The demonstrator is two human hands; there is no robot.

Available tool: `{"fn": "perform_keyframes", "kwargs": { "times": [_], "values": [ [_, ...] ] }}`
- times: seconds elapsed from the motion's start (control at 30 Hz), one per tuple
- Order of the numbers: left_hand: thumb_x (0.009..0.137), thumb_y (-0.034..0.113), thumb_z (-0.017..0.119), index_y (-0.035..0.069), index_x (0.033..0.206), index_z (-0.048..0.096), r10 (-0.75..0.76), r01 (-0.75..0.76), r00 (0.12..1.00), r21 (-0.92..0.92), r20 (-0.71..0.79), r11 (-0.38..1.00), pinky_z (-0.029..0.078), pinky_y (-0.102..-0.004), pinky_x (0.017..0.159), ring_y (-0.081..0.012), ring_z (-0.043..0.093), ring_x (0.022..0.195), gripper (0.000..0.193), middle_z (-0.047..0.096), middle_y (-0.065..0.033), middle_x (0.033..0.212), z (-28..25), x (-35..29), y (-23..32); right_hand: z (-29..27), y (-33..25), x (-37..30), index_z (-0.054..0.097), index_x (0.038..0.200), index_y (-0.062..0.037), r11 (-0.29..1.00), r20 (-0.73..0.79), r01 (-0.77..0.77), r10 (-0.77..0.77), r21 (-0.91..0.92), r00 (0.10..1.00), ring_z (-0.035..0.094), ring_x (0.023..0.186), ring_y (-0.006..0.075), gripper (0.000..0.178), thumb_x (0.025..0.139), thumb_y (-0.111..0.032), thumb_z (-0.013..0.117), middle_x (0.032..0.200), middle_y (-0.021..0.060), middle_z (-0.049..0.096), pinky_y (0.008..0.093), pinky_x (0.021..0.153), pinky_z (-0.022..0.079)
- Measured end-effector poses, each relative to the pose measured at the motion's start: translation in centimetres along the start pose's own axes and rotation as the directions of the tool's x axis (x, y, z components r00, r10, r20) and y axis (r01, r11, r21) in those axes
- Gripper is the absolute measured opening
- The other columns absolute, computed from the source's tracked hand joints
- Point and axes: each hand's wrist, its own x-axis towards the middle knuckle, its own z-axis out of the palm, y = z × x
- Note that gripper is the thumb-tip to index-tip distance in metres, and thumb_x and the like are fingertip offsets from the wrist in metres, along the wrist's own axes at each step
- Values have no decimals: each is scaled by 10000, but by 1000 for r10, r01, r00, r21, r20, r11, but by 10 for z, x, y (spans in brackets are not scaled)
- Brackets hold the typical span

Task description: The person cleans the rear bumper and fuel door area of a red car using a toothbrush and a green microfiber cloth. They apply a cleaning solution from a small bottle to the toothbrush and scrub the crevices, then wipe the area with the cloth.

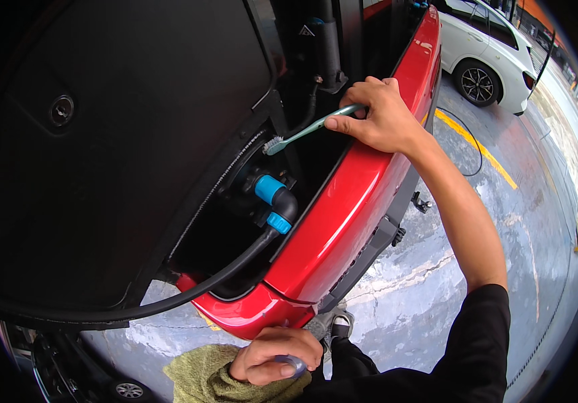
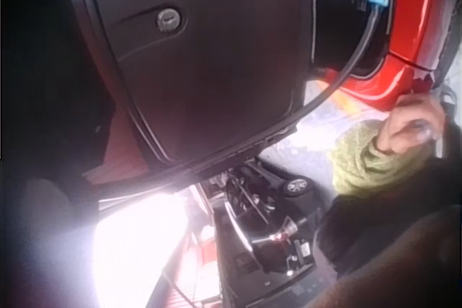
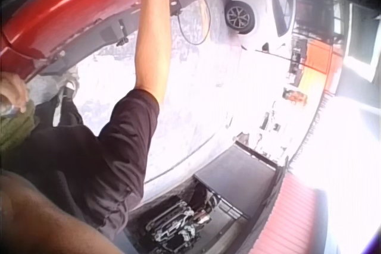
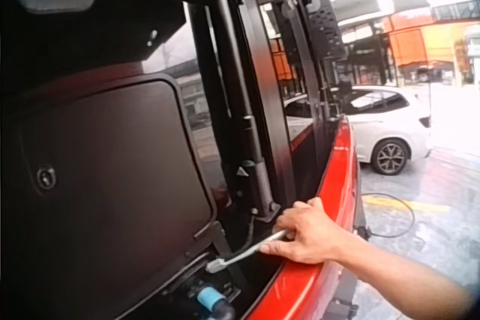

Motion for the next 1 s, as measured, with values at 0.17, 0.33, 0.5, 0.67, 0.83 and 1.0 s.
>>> {"fn": "perform_keyframes", "kwargs": {
  "times": [0.17,0.33,0.5,0.67,0.83,1.0],
  "values": [
    [948,142,577,-75,1071,646,-14,14,1000,12,16,1000,534,-388,778,-296,672,851,259,649,-232,1046,-2,1,2,6,2,3,771,867,-35,1000,-3,-28,28,3,1000,592,863,255,568,796,-598,783,758,108,674,408,875,353],
    [949,146,576,-74,1072,647,-10,9,999,9,36,1000,532,-396,790,-303,672,877,262,651,-237,1050,-3,-1,-1,9,2,7,775,867,-34,1000,-22,-26,26,-1,999,596,858,252,581,793,-610,778,749,107,665,414,880,357],
    [923,142,556,-126,1015,665,-43,42,999,45,8,998,559,-455,807,-342,684,852,304,673,-244,956,-1,-1,3,8,0,7,784,890,-31,995,24,-100,100,2,995,610,848,256,584,792,-607,780,745,116,667,416,891,363],
    [942,168,560,-121,1012,669,-65,64,998,49,6,997,559,-457,805,-343,688,838,317,676,-238,954,-2,-2,7,0,-19,12,783,890,-25,933,300,-358,331,38,895,630,875,255,580,792,-597,782,740,125,676,415,896,368],
    [939,172,565,-123,1015,674,-72,72,997,62,-5,995,562,-455,809,-348,690,838,324,677,-243,947,-2,-6,8,6,-12,9,761,874,-38,997,-10,-70,70,-42,998,532,826,225,518,764,-538,834,756,74,611,380,858,354],
    [919,152,561,-133,1010,675,-68,69,998,45,-15,997,563,-457,816,-353,690,840,320,678,-250,940,-1,-7,6,2,-14,9,760,879,-66,960,-303,205,-257,-192,917,515,869,213,447,783,-499,817,773,25,579,401,860,352]
  ]
}}
